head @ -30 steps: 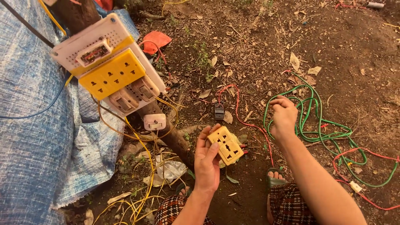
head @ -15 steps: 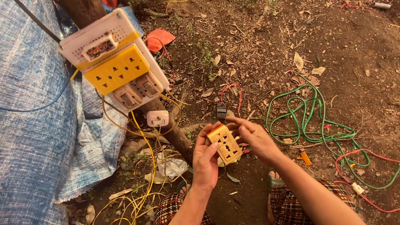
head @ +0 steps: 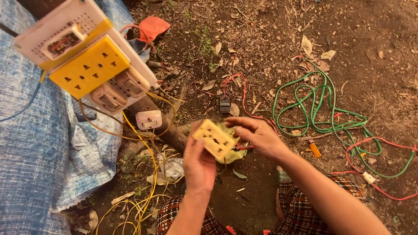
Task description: Securing a tarp to a wooden pole and testing an outdoor electrical outlet with a voltage tester.
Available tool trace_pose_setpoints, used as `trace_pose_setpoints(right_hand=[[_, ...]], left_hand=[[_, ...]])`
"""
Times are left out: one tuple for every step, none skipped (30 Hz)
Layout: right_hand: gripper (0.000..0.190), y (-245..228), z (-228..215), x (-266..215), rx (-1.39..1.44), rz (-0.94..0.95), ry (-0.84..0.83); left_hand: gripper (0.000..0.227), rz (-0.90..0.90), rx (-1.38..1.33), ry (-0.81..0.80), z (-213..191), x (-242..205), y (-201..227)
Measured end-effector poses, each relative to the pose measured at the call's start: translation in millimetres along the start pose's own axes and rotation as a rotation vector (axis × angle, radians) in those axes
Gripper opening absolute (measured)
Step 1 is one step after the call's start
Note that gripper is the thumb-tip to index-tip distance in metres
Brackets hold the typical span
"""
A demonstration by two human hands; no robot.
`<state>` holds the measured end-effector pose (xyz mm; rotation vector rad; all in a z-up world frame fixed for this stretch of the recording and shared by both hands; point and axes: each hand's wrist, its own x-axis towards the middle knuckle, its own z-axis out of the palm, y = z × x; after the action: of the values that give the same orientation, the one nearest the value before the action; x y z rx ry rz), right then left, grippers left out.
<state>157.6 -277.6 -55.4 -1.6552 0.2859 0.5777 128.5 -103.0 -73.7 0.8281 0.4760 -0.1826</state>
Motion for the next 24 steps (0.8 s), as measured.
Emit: trace_pose_setpoints(right_hand=[[0.042,6,-6,8,0.001,0.005,0.002],[0.040,13,-12,16,-0.077,-0.029,0.037],[0.039,19,-19,23,-0.156,-0.065,0.074],[0.039,34,-26,31,-0.156,-0.061,0.076],[0.036,50,-32,40,-0.181,-0.180,0.060],[0.034,66,-38,48,-0.207,-0.300,0.042],[0.034,83,-42,71,-0.209,-0.298,0.036],[0.038,100,-46,94,-0.593,-0.242,0.075],[0.043,118,-49,117,-0.972,-0.181,0.110],[0.043,132,-50,128,-0.971,-0.181,0.100],[0.047,146,-53,138,-1.070,-0.018,0.031],[0.052,161,-55,148,-1.164,0.147,-0.039],[0.052,176,-52,152,-1.161,0.148,-0.044],[0.044,192,-48,156,-1.183,0.243,-0.018],[0.040,209,-42,160,-1.202,0.340,0.004],[0.040,205,-19,154,-1.199,0.341,-0.007],[0.038,201,2,149,-0.869,0.398,0.097],[0.037,196,23,143,-0.535,0.446,0.195],[0.037,223,43,151,-0.534,0.452,0.188],[0.045,251,63,157,-0.667,0.399,0.059],[0.054,280,83,162,-0.791,0.346,-0.069],[0.054,291,98,161,-0.785,0.353,-0.075],[0.053,302,113,160,-0.710,0.339,-0.182],[0.051,313,128,158,-0.633,0.322,-0.286]], left_hand=[[0.062,-0.005,0.001,0.001,5,-2,7],[0.058,-0.049,-0.119,0.167,10,-3,14],[0.056,-0.095,-0.239,0.330,16,-5,22],[0.056,-0.099,-0.239,0.331,2,3,14],[0.058,-0.078,-0.277,0.295,-13,11,7],[0.061,-0.057,-0.315,0.258,-27,19,-1],[0.061,-0.055,-0.319,0.264,-22,15,4],[0.060,-0.086,-0.372,0.219,-17,11,9],[0.061,-0.115,-0.422,0.178,-13,6,14],[0.061,-0.112,-0.423,0.187,-12,2,17],[0.062,-0.137,-0.371,0.192,-10,-1,20],[0.062,-0.161,-0.319,0.196,-7,-3,22],[0.062,-0.161,-0.317,0.202,-12,-2,21],[0.063,-0.129,-0.325,0.162,-17,-1,20],[0.064,-0.099,-0.332,0.126,-23,-1,19],[0.064,-0.100,-0.328,0.137,-29,-1,18],[0.064,-0.088,-0.343,0.100,-34,1,17],[0.064,-0.076,-0.358,0.063,-39,4,16],[0.064,-0.078,-0.356,0.071,-39,4,18],[0.064,-0.057,-0.334,0.073,-39,4,20],[0.064,-0.041,-0.308,0.073,-39,4,21],[0.064,-0.047,-0.302,0.081,-30,4,27],[0.066,-0.112,-0.246,0.217,-21,4,33],[0.069,-0.180,-0.188,0.350,-12,5,39]])
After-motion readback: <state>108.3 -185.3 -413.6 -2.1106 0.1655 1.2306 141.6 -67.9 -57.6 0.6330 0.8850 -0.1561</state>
